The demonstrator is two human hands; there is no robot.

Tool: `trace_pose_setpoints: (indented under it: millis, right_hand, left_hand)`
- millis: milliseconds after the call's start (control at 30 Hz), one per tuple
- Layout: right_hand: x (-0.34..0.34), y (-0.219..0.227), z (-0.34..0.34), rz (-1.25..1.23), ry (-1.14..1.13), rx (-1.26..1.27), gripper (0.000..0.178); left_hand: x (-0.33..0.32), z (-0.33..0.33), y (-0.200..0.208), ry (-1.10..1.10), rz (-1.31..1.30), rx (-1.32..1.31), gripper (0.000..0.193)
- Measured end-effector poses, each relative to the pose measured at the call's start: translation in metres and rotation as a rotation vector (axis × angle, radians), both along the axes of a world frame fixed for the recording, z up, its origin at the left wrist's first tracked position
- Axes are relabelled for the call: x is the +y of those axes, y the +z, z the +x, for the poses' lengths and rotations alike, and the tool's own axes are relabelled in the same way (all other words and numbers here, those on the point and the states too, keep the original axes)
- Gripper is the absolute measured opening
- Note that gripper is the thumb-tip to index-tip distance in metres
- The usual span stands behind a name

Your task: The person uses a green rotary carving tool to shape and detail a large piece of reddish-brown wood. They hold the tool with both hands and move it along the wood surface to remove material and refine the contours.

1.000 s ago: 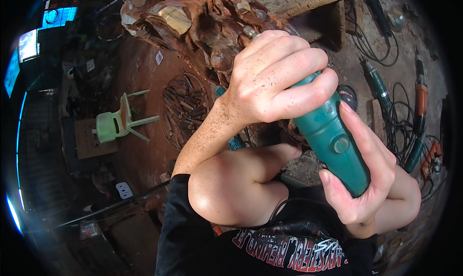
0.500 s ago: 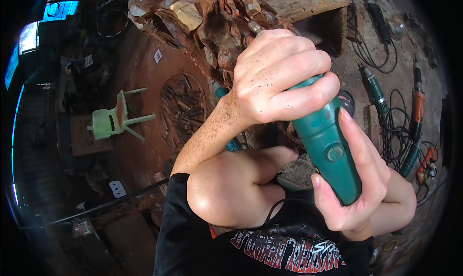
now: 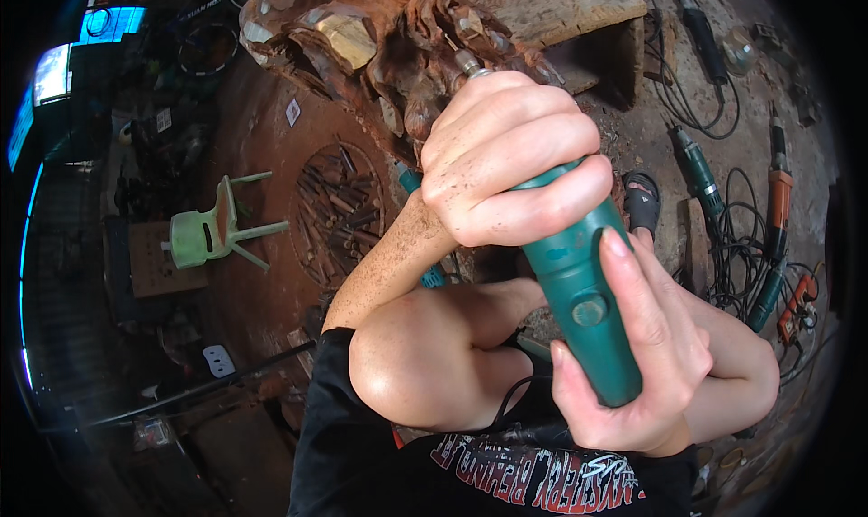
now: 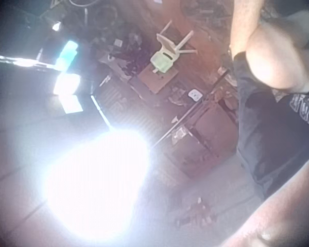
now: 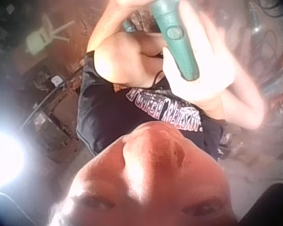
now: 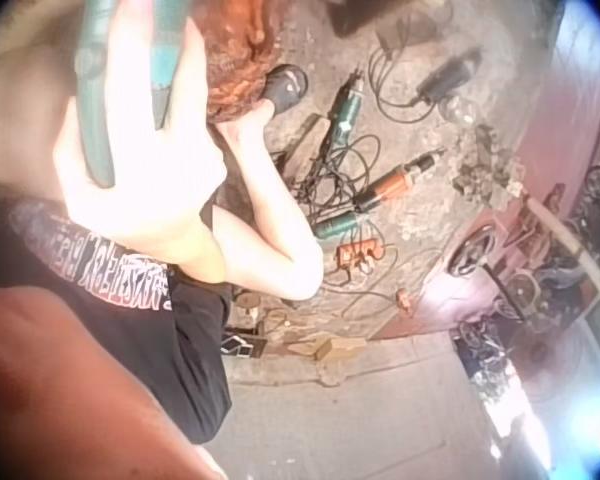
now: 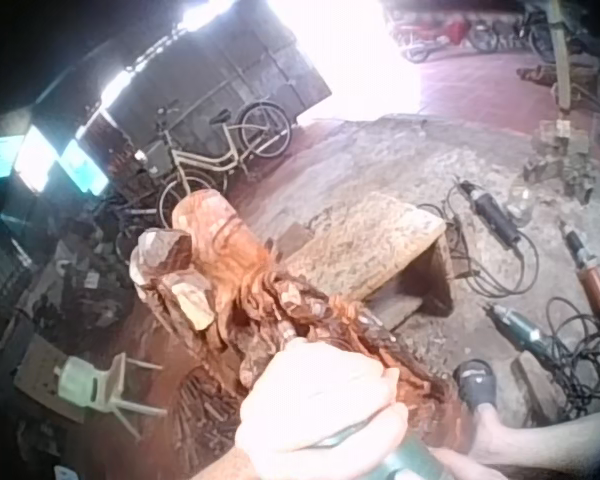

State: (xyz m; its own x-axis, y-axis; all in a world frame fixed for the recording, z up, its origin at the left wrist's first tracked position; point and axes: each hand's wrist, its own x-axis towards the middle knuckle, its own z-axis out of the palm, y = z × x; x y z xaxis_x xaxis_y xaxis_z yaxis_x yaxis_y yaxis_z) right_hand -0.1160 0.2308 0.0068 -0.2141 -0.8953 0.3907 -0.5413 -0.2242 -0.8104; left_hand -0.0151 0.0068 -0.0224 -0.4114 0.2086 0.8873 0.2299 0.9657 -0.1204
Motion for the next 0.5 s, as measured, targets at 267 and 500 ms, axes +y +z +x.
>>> trace_pose_setpoints:
  millis: [267, 500]
  right_hand:
    - [-0.001, 0.002, 0.006, 0.031, -0.034, 0.019, 0.081]
    - [0.007, -0.025, 0.002, -0.030, -0.051, 0.163, 0.077]
  left_hand:
    - [-0.003, 0.001, -0.001, -0.007, 0.019, -0.007, 0.032]
    - [-0.004, 0.000, -0.004, -0.039, 0.020, 0.034, 0.032]
